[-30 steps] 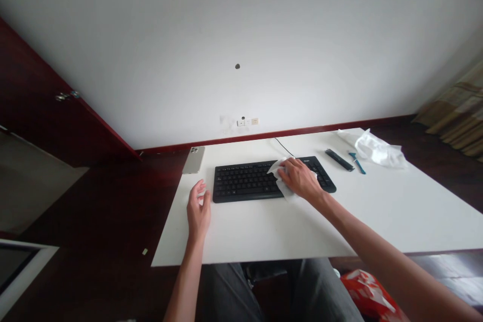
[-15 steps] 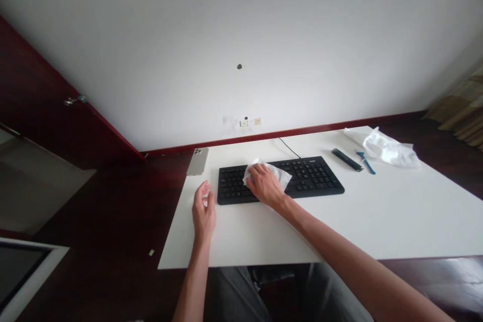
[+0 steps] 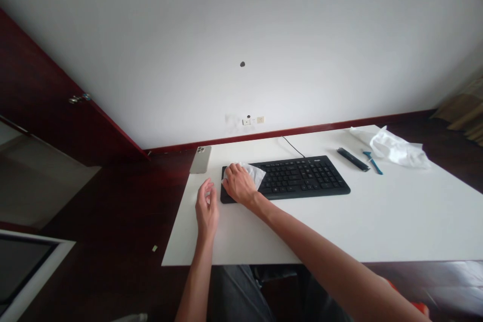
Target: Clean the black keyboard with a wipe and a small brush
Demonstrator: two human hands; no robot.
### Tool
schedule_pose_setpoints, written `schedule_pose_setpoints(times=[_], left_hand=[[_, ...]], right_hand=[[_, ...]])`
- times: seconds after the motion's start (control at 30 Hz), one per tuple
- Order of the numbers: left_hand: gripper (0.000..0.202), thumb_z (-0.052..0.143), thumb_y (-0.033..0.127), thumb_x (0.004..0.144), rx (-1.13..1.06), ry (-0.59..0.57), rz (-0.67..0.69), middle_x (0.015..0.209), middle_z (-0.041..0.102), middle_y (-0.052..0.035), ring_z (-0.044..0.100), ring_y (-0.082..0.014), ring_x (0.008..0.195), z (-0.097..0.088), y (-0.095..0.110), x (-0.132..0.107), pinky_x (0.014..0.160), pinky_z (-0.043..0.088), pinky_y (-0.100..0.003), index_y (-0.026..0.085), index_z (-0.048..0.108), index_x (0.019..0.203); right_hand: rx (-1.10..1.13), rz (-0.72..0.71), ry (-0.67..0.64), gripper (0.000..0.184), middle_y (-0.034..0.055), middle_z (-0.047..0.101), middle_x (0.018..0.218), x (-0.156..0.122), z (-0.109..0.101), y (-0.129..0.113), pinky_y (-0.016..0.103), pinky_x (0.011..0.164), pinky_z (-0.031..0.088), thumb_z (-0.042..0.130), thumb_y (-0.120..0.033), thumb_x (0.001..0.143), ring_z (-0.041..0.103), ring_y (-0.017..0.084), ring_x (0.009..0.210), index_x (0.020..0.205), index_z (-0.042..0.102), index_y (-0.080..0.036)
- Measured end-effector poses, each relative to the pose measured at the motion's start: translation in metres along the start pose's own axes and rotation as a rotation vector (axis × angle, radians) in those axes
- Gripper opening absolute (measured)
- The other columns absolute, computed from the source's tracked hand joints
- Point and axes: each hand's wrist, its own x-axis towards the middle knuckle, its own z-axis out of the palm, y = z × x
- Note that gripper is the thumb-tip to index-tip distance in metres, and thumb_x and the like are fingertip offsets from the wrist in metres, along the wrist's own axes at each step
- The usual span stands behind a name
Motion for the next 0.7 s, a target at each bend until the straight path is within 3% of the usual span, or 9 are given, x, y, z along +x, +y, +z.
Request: schedule_pose_setpoints(times=[0.3,0.43,0.7], left_hand=[[0.046,0.055,0.048,0.101,-0.047,0.012,-0.004,0.131,0.068,-0.0171,0.066,-0.0269,0.123,0.0,-0.001,-0.001,0.099,0.056,-0.038,0.019,0.061,0.136],[0.048,0.056,0.05,0.1,-0.076,0.018,-0.012,0.13,0.068,-0.0175,0.066,-0.0272,0.122,0.0,-0.002,0.0,0.1,0.056,-0.039,0.019,0.062,0.135],[0.044,0.058,0.044,0.098,-0.057,0.031,-0.013,0.129,0.069,-0.0166,0.067,-0.0273,0.121,-0.001,-0.002,0.0,0.1,0.056,-0.04,0.019,0.063,0.134]], right_hand=[[0.051,-0.189,-0.077,0.019,0.0147,0.066,0.107,0.016,0.015,-0.015,0.042,0.096,0.043,0.053,-0.024,0.098,0.052,0.03,0.108,0.099,0.068,-0.013],[0.082,-0.185,-0.057,0.016,0.0133,0.065,0.106,0.01,0.015,-0.013,0.041,0.095,0.043,0.056,-0.022,0.095,0.051,0.028,0.104,0.102,0.066,-0.012],[0.093,-0.314,-0.048,0.012,0.0112,0.063,0.101,-0.011,0.009,-0.011,0.039,0.096,0.042,0.051,-0.016,0.097,0.051,0.026,0.1,0.099,0.063,-0.015]])
